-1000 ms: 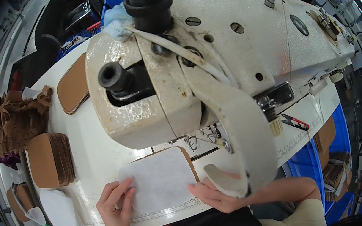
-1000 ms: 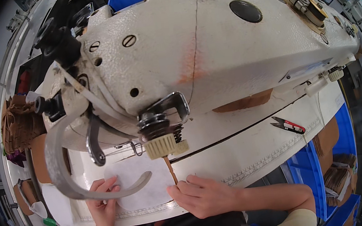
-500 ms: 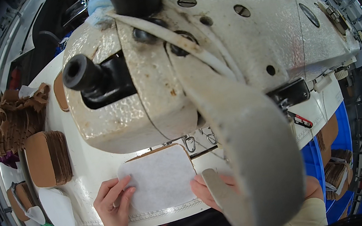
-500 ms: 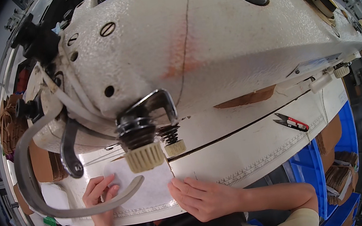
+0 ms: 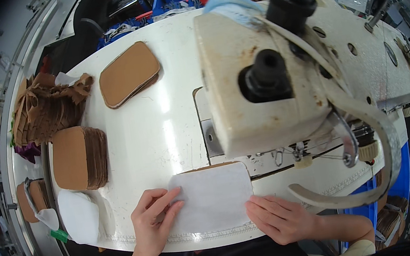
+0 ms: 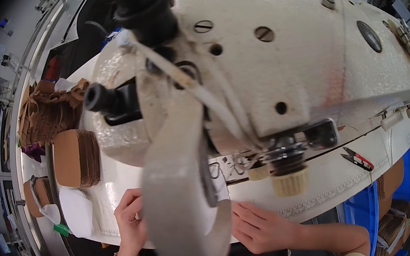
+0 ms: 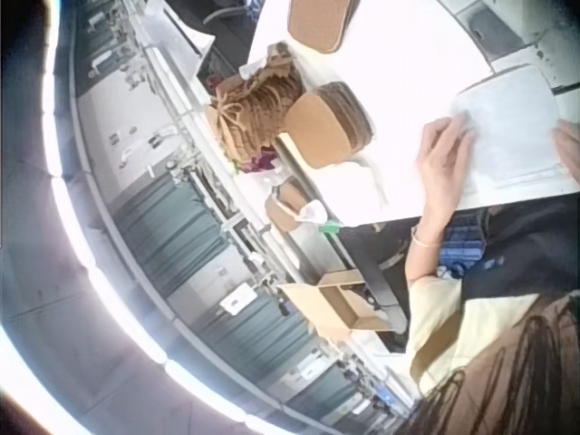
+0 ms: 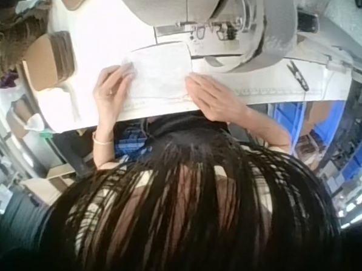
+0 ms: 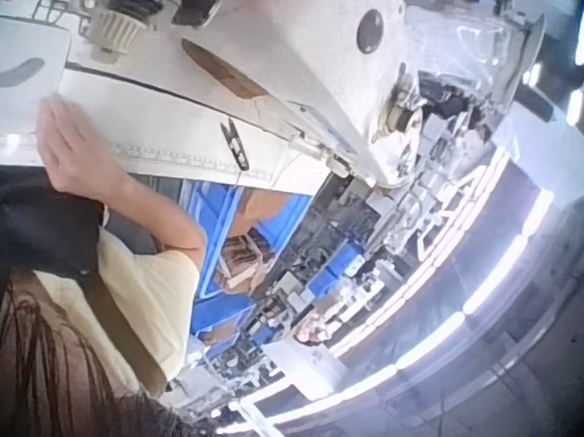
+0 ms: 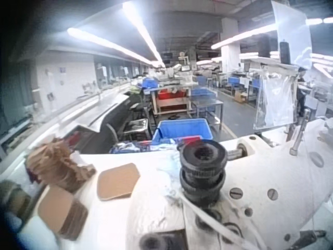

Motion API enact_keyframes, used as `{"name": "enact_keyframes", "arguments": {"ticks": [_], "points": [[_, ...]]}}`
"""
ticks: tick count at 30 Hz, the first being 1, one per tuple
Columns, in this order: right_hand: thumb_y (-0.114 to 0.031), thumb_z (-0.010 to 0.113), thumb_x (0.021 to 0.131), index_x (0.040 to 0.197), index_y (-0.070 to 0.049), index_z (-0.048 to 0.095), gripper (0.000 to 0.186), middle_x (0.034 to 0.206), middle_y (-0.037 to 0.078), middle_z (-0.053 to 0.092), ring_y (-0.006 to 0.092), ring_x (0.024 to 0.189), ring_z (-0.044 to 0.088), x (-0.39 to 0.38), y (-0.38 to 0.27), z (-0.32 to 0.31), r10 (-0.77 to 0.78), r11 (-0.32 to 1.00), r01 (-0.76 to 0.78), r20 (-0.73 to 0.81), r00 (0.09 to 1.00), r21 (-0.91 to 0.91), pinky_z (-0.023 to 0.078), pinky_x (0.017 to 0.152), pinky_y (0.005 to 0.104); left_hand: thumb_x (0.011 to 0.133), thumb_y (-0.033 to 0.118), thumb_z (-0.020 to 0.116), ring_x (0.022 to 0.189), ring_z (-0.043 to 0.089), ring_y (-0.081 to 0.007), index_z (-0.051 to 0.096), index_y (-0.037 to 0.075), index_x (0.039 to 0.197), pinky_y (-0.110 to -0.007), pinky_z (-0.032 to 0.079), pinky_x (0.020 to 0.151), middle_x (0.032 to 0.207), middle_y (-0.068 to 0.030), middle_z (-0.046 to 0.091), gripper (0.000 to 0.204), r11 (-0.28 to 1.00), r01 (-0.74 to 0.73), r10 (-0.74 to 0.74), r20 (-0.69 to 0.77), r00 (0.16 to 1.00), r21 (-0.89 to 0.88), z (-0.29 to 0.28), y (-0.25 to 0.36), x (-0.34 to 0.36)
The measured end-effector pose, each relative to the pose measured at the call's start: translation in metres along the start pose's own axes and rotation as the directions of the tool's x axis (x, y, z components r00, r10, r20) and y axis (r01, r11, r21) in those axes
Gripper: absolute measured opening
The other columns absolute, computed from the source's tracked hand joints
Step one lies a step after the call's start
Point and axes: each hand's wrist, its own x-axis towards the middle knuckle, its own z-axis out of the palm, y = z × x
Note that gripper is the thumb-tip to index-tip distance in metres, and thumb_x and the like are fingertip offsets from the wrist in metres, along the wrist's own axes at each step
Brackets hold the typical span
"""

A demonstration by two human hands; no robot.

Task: The person layers fabric pieces with foam padding on a workbench, feeds the assembled pieces through a sewing machine to stitch along the edges, and stacks the completed pieces.

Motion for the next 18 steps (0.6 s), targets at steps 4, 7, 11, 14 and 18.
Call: {"name": "enact_keyframes", "arguments": {"ticks": [4,7,11,14,18], "points": [[-0.004,0.065,0.076,0.094,0.003,0.068,0.020,0.105,0.013,0.065,0.0253,0.101,0.064,0.008,0.008,-0.001,-0.088,0.993,0.088,0.010,0.996,-0.082,0.054,0.084,0.0323,0.080,-0.002,0.072,0.071,0.057,-0.0107,0.070,0.002,0.108,-0.023,0.050,0.060,0.093,-0.0070,0.058,0.028,1.000,-0.026,0.026,-0.030,0.999,0.003,0.003,-0.003,0.000],[-0.003,0.064,0.077,0.095,0.003,0.067,0.020,0.104,0.013,0.065,0.0258,0.103,0.064,0.010,0.008,0.000,-0.150,0.975,0.154,0.033,0.988,-0.161,0.055,0.083,0.0324,0.080,-0.001,0.073,0.069,0.056,-0.0110,0.070,0.002,0.107,-0.023,0.049,0.059,0.093,-0.0072,0.058,0.028,0.999,-0.031,0.031,-0.033,0.999,-0.007,0.001,-0.008,0.000],[-0.006,0.063,0.080,0.099,0.004,0.067,0.022,0.105,0.014,0.065,0.0268,0.103,0.063,0.012,0.001,-0.004,-0.018,0.998,0.020,0.039,0.999,-0.052,0.054,0.085,0.0338,0.078,-0.001,0.073,0.069,0.055,-0.0125,0.071,0.003,0.106,-0.024,0.048,0.060,0.095,-0.0066,0.056,0.028,1.000,-0.028,0.028,-0.034,0.999,-0.005,0.002,-0.009,-0.001],[-0.013,0.062,0.082,0.101,0.006,0.066,0.027,0.107,0.016,0.065,0.0285,0.104,0.063,0.009,-0.007,0.001,0.049,0.999,-0.049,0.050,0.998,-0.008,0.053,0.087,0.0368,0.077,-0.001,0.074,0.073,0.055,-0.0126,0.070,0.005,0.108,-0.026,0.048,0.064,0.095,-0.0061,0.055,0.031,0.999,-0.052,0.052,-0.020,0.998,0.004,-0.003,-0.013,0.000],[-0.019,0.057,0.087,0.109,0.008,0.063,0.036,0.119,0.019,0.061,0.0287,0.116,0.058,0.008,-0.004,-0.002,0.153,0.973,-0.165,0.083,0.985,0.158,0.048,0.096,0.0413,0.077,0.003,0.075,0.083,0.055,-0.0162,0.070,0.006,0.109,-0.030,0.049,0.072,0.103,-0.0073,0.056,0.033,0.999,0.028,-0.029,-0.038,0.999,-0.031,-0.009,-0.007,0.005]]}}
